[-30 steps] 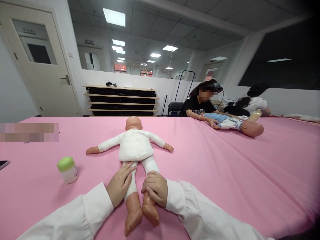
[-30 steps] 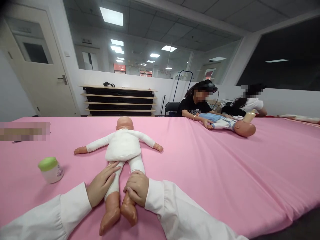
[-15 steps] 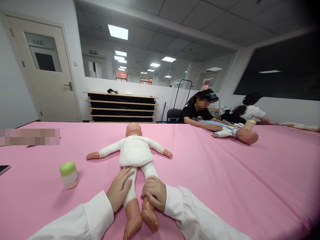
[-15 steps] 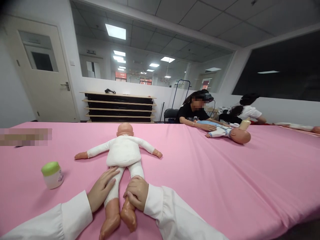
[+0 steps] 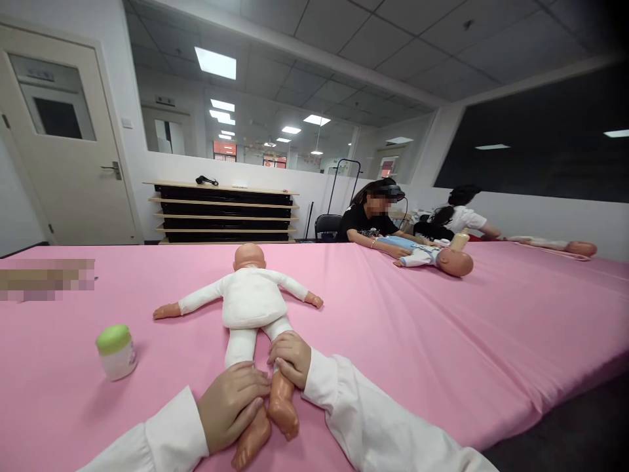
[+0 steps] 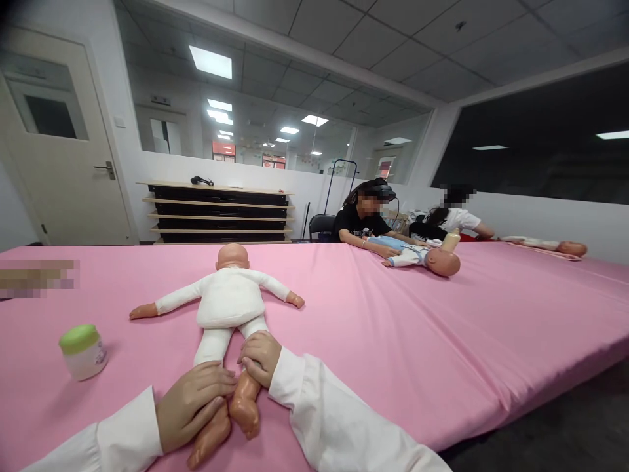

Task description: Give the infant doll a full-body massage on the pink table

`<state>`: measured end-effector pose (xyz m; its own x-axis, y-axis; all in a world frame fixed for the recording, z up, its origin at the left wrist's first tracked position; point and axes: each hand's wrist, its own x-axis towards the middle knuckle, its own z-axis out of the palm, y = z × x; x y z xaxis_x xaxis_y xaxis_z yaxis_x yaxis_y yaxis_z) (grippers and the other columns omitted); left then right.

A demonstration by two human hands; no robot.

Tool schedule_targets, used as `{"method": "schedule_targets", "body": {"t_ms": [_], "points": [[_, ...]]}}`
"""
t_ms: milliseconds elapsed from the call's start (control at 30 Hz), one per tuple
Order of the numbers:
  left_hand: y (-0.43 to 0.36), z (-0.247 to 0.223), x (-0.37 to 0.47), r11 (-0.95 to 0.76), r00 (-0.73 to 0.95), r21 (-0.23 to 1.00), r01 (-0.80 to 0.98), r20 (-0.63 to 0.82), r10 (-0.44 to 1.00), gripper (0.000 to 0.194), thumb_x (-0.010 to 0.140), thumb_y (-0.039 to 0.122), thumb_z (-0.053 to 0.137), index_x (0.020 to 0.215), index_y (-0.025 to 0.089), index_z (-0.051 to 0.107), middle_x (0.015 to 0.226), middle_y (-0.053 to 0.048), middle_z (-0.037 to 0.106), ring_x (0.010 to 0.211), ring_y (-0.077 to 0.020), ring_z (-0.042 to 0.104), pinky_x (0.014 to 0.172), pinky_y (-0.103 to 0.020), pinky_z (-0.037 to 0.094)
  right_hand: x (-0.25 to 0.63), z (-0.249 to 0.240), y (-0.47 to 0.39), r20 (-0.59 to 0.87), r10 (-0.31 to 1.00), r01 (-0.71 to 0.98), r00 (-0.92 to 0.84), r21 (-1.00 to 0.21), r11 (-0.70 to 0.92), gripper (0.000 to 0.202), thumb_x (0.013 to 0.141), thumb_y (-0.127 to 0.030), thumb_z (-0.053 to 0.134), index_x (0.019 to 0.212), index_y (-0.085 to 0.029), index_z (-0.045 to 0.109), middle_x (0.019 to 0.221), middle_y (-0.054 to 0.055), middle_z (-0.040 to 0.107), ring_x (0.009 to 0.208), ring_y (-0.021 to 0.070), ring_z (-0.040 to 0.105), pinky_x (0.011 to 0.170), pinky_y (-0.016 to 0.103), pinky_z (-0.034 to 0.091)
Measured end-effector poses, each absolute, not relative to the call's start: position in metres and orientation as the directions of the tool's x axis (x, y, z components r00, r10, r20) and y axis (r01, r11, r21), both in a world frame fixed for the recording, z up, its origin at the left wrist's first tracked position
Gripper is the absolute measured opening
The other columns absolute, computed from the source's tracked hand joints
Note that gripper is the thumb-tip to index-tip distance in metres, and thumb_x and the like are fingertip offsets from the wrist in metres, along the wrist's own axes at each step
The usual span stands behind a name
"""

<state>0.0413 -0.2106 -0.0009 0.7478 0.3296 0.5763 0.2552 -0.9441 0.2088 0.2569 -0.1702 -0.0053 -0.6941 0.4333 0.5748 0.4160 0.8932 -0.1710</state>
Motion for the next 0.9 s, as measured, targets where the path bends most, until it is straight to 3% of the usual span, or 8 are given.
{"method": "schedule_targets", "body": {"t_ms": [100, 200, 300, 400, 567, 667, 800, 900], "points": [[-0.208, -0.002, 0.04, -0.948, 0.71, 0.185, 0.259, 0.629, 0.317, 0.032, 0.088, 0.017, 0.035, 0.11, 0.02, 0.058, 0.11, -0.007, 0.064, 0.104, -0.0174, 0.058, 0.094, -0.036, 0.044, 0.258, -0.004, -0.171, 0.614, 0.412, 0.408, -0.673, -0.156, 0.899, 0.043, 0.091, -0.033, 0.021, 0.082, -0.017, 0.06, 0.078, 0.005, 0.066, 0.084, 0.0155, 0.057, 0.082, 0.035, 0.041], [-0.197, -0.01, 0.038, -0.885, 0.603, 0.188, 0.426, 0.67, 0.433, 0.036, 0.088, 0.021, 0.039, 0.122, 0.024, 0.052, 0.125, -0.006, 0.056, 0.117, -0.0206, 0.05, 0.099, -0.04, 0.041, 0.262, 0.002, -0.174, 0.636, 0.417, 0.443, -0.649, -0.13, 0.887, 0.037, 0.09, -0.031, 0.024, 0.096, -0.017, 0.058, 0.092, 0.007, 0.065, 0.094, 0.016, 0.055, 0.088, 0.037, 0.04], [-0.184, -0.018, 0.036, -0.758, 0.454, 0.264, 0.596, 0.668, 0.59, 0.041, 0.089, 0.027, 0.038, 0.129, 0.026, 0.046, 0.135, -0.005, 0.046, 0.124, -0.0222, 0.044, 0.098, -0.042, 0.043, 0.266, 0.004, -0.173, 0.627, 0.507, 0.547, -0.591, -0.151, 0.824, 0.039, 0.091, -0.031, 0.023, 0.108, -0.018, 0.055, 0.111, 0.009, 0.06, 0.109, 0.0178, 0.049, 0.098, 0.043, 0.033], [-0.177, -0.022, 0.037, -0.689, 0.411, 0.327, 0.647, 0.612, 0.676, 0.038, 0.09, 0.03, 0.037, 0.125, 0.028, 0.051, 0.136, -0.004, 0.045, 0.123, -0.0221, 0.044, 0.096, -0.044, 0.045, 0.268, -0.003, -0.166, 0.62, 0.598, 0.622, -0.508, -0.217, 0.753, 0.045, 0.093, -0.037, 0.018, 0.108, -0.02, 0.058, 0.118, 0.008, 0.058, 0.114, 0.0188, 0.047, 0.101, 0.046, 0.031], [-0.179, -0.017, 0.037, -0.718, 0.473, 0.37, 0.59, 0.562, 0.678, 0.031, 0.088, 0.03, 0.041, 0.109, 0.027, 0.064, 0.126, -0.004, 0.055, 0.121, -0.0237, 0.047, 0.096, -0.048, 0.044, 0.271, -0.01, -0.157, 0.545, 0.605, 0.564, -0.581, -0.266, 0.782, 0.043, 0.092, -0.038, 0.024, 0.107, -0.019, 0.06, 0.123, 0.008, 0.055, 0.12, 0.0175, 0.043, 0.1, 0.04, 0.035], [-0.185, -0.009, 0.038, -0.746, 0.515, 0.397, 0.535, 0.546, 0.66, 0.029, 0.088, 0.028, 0.041, 0.1, 0.026, 0.067, 0.118, -0.005, 0.061, 0.12, -0.0243, 0.047, 0.099, -0.051, 0.04, 0.273, -0.006, -0.161, 0.493, 0.61, 0.562, -0.62, -0.263, 0.784, 0.04, 0.092, -0.036, 0.027, 0.106, -0.02, 0.06, 0.124, 0.008, 0.054, 0.124, 0.0189, 0.04, 0.103, 0.045, 0.029], [-0.196, 0.003, 0.039, -0.8, 0.628, 0.399, 0.447, 0.497, 0.599, 0.03, 0.089, 0.024, 0.038, 0.097, 0.024, 0.067, 0.106, -0.004, 0.067, 0.115, -0.0219, 0.052, 0.104, -0.054, 0.031, 0.27, -0.002, -0.17, 0.421, 0.554, 0.503, -0.718, -0.234, 0.832, 0.038, 0.091, -0.033, 0.026, 0.1, -0.021, 0.061, 0.106, 0.005, 0.064, 0.121, 0.0183, 0.042, 0.107, 0.048, 0.016], [-0.205, 0.009, 0.041, -0.856, 0.671, 0.38, 0.351, 0.535, 0.513, 0.029, 0.088, 0.02, 0.038, 0.097, 0.023, 0.065, 0.099, -0.005, 0.069, 0.105, -0.0182, 0.058, 0.103, -0.046, 0.035, 0.263, -0.001, -0.179, 0.41, 0.464, 0.423, -0.785, -0.192, 0.885, 0.039, 0.089, -0.036, 0.025, 0.093, -0.02, 0.06, 0.092, 0.004, 0.067, 0.108, 0.0179, 0.05, 0.105, 0.048, 0.017]]}}
